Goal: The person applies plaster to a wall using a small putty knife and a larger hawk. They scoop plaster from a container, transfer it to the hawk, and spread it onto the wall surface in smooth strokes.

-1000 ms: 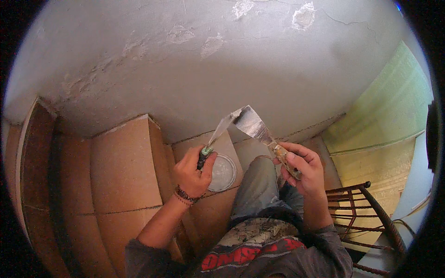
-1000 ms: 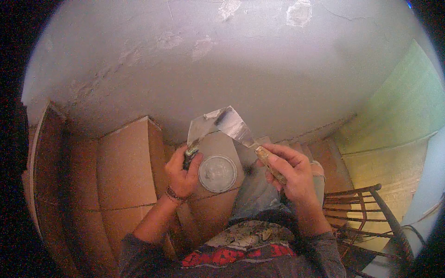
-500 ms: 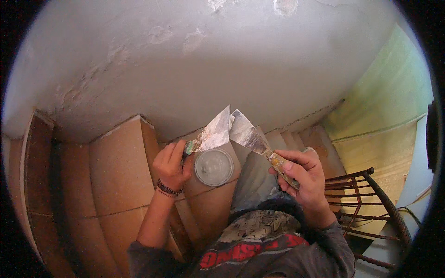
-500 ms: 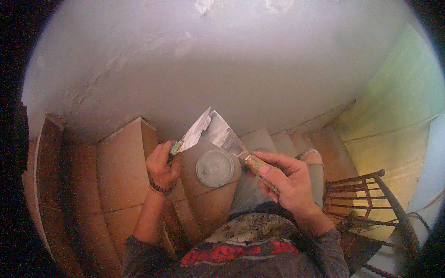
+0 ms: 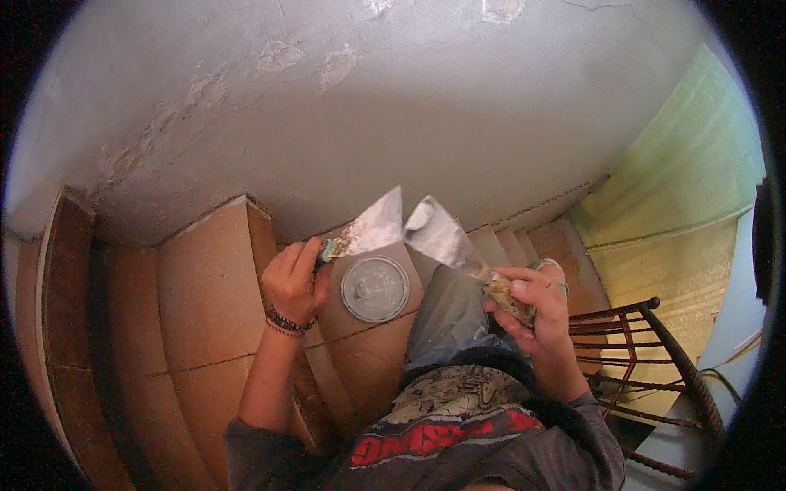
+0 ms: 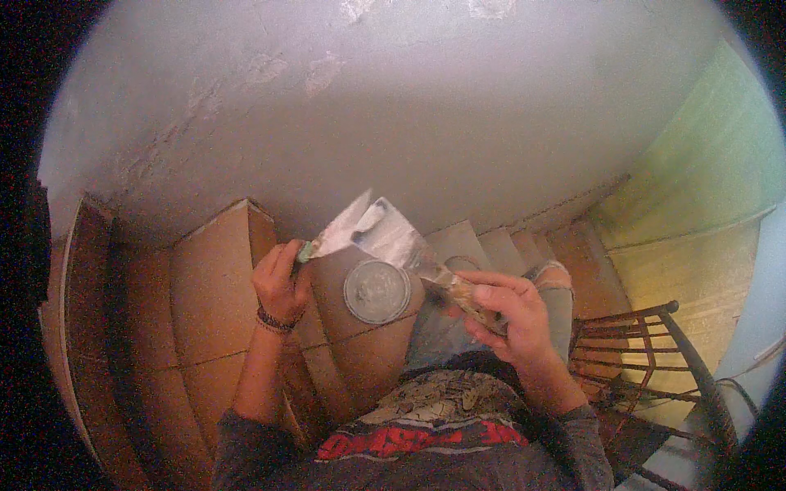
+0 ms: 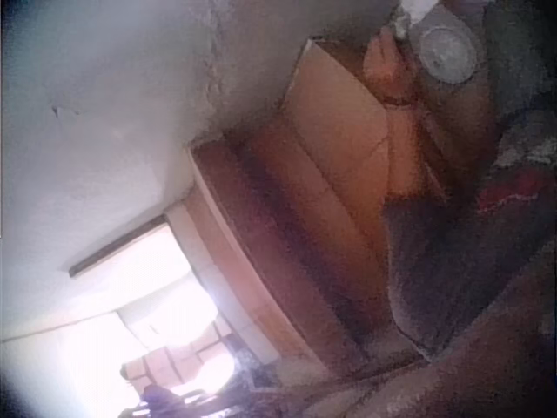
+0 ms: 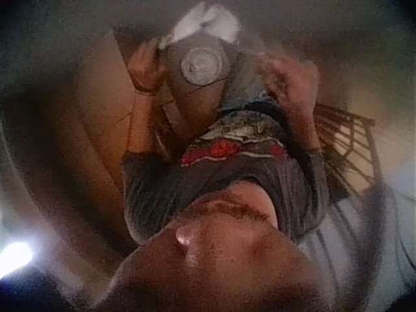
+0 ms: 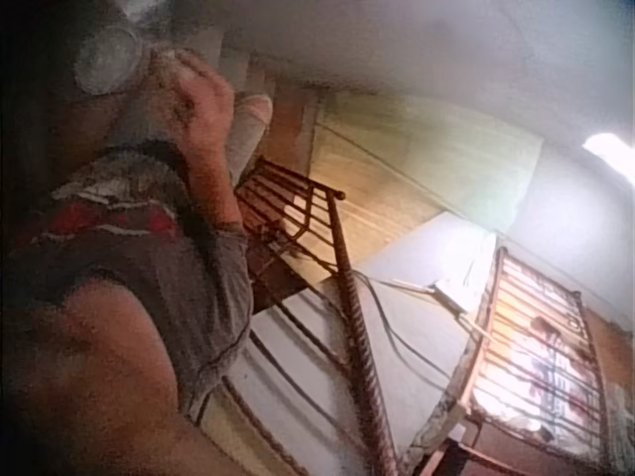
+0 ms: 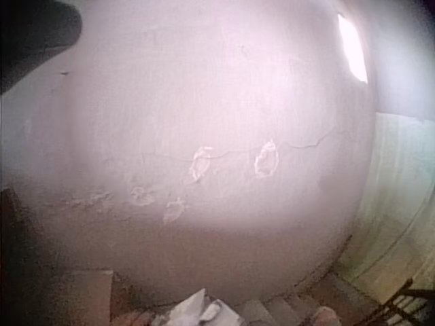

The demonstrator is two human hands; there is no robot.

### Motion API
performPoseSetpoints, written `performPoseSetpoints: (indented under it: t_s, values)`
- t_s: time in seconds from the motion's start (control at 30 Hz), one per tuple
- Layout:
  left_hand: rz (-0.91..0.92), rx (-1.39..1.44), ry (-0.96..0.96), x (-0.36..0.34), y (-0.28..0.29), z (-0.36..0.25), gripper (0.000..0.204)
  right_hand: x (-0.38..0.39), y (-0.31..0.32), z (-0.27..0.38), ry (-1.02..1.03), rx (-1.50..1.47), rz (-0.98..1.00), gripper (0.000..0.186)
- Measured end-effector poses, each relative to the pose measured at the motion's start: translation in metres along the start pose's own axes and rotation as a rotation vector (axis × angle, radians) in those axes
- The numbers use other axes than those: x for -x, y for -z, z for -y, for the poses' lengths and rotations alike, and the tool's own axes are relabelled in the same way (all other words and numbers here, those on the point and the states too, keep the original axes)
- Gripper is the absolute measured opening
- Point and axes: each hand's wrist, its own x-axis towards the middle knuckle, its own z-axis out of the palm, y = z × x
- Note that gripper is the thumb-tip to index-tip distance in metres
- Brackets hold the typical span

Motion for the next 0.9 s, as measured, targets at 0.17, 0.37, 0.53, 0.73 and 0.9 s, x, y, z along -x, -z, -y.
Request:
performPoseSetpoints:
  t_s: [0.17,0.37,0.53,0.73,0.9]
  values:
    - [0.107,0.439,0.343,-0.002,-0.003,-0.010,0.015,-0.007,0.001,0.002,0.146,0.053,-0.035,0.041]
    - [0.347,0.838,0.722,0.006,0.006,-0.022,0.023,-0.026,-0.009,-0.020,0.243,0.217,-0.055,0.036]
    - [0.397,0.927,0.720,0.002,0.009,-0.022,0.026,-0.040,-0.009,-0.034,0.329,0.299,-0.082,0.033]
    - [0.392,0.741,0.540,0.005,0.004,-0.042,0.029,-0.035,-0.005,-0.026,0.352,0.265,-0.033,0.032]
    - [0.346,0.546,0.499,0.020,-0.009,-0.053,0.030,-0.034,-0.017,0.007,0.226,0.000,0.036,0.035]
